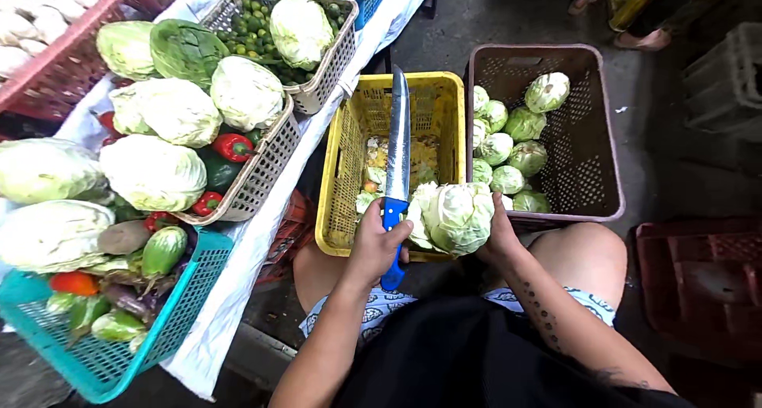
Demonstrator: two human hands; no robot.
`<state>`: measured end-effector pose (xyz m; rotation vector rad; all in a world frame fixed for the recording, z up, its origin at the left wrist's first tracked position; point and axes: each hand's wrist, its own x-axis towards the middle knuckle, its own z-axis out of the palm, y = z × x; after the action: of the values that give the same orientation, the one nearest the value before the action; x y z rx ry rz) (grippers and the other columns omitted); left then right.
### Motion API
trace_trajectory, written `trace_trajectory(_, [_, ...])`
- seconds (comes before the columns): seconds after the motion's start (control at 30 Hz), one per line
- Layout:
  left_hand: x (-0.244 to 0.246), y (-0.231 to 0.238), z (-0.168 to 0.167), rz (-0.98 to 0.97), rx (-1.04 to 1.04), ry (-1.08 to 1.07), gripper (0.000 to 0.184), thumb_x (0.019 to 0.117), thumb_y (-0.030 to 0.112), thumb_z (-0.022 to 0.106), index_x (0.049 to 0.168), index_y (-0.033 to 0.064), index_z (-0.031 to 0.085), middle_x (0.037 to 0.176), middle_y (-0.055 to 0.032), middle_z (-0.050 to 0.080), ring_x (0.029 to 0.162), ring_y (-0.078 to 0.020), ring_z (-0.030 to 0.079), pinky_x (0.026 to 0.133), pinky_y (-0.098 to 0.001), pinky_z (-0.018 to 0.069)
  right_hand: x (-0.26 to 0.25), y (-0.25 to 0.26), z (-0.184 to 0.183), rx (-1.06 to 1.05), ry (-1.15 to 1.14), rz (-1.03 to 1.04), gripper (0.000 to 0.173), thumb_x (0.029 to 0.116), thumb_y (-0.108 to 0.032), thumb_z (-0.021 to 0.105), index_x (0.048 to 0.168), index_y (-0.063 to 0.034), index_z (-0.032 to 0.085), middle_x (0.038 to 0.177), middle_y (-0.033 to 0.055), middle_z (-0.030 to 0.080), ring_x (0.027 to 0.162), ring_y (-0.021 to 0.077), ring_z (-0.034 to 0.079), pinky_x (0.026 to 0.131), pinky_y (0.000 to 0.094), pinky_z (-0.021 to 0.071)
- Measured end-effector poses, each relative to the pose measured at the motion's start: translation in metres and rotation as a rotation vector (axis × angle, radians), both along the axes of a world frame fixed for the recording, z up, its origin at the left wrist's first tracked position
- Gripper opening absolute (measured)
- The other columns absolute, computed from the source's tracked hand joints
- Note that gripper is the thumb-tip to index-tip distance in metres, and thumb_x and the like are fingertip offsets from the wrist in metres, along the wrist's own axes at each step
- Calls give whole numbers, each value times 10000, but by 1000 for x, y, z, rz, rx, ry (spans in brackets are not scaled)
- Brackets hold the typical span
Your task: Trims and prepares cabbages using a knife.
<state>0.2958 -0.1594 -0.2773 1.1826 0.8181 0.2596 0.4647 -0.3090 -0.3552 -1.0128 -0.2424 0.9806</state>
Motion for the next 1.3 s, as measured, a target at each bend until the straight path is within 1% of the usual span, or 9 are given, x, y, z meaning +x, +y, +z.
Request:
trace_trajectory(0.2, [-8, 6, 2, -11, 45, -19, 458, 942, -12, 644, 1362, 55, 473, 915, -146, 660, 570, -179, 635, 473, -280, 563, -6, -4, -6, 84, 191, -19, 772, 973, -776, 151, 1272, -217, 591, 1097, 32, 716, 1055, 158, 680, 910, 418, 585])
trace_trajectory(0.47, [-15, 19, 7, -118, 180, -62, 536, 873, 6, 661, 1370, 86, 476, 992, -102, 692, 732, -152, 694, 568, -271, 595, -3, -26, -16, 392, 588, 281, 712, 921, -772, 432, 1211, -175, 691, 1154, 110, 729, 1091, 229, 694, 936, 455, 579])
trace_trajectory(0.7, [-20, 18, 2, -61, 255, -36, 558, 862, -16, 677, 1363, 74, 447, 886, -80, 674, 667, -152, 683, 531, -265, 590, 0, -27, -20, 361, 551, 265, 748, 947, -758, 376, 1210, -140, 706, 1145, 107, 733, 1086, 202, 692, 937, 420, 580])
trace_trajectory(0.8, [-19, 22, -4, -59, 264, -49, 556, 855, 5, 682, 1351, 74, 441, 890, -79, 689, 671, -156, 694, 546, -278, 601, -13, -7, 86, -107, 543, 68, 493, 1115, -339, 168, 978, -113, 584, 786, 29, 637, 726, 67, 632, 673, 236, 560])
trace_trajectory(0.9, [-15, 29, -16, -70, 258, -99, 565, 839, -2, 686, 1349, 68, 450, 922, -92, 686, 719, -163, 692, 587, -288, 599, -18, -5, 68, -127, 196, 289, 220, 1031, -56, 423, 974, -39, 634, 791, 26, 668, 692, 52, 647, 645, 196, 560])
trace_trajectory(1.0, [-12, 35, -28, -65, 248, -105, 553, 859, -30, 650, 1365, 73, 453, 947, -93, 685, 712, -154, 685, 590, -283, 594, -27, -5, 16, -94, -178, 461, 193, 1035, -258, 535, 1000, -128, 673, 761, -82, 665, 615, -5, 623, 544, 169, 529])
trace_trajectory(1.17, [-17, 51, -45, 50, 190, 9, 494, 949, 105, 723, 1354, 98, 440, 857, -92, 651, 484, -155, 580, 443, -282, 552, -24, -17, 11, 37, 0, 272, 258, 1057, -228, 463, 1130, -75, 658, 855, -4, 721, 698, 78, 686, 612, 232, 582])
trace_trajectory(1.23, [-17, 47, -47, 78, 259, 90, 543, 930, 244, 781, 1334, 77, 458, 828, -80, 672, 461, -158, 579, 444, -287, 555, -15, -21, 5, 142, 467, 179, 637, 1053, -578, 270, 1294, -75, 577, 1108, 158, 707, 944, 246, 706, 751, 370, 611])
trace_trajectory(1.3, [-12, 30, -42, 115, 284, 83, 569, 927, 286, 777, 1326, 47, 449, 768, -84, 661, 460, -167, 597, 449, -300, 567, -7, -11, 11, 132, 614, 47, 952, 851, -921, 188, 1370, -208, 547, 1240, 149, 661, 1102, 298, 662, 850, 511, 589])
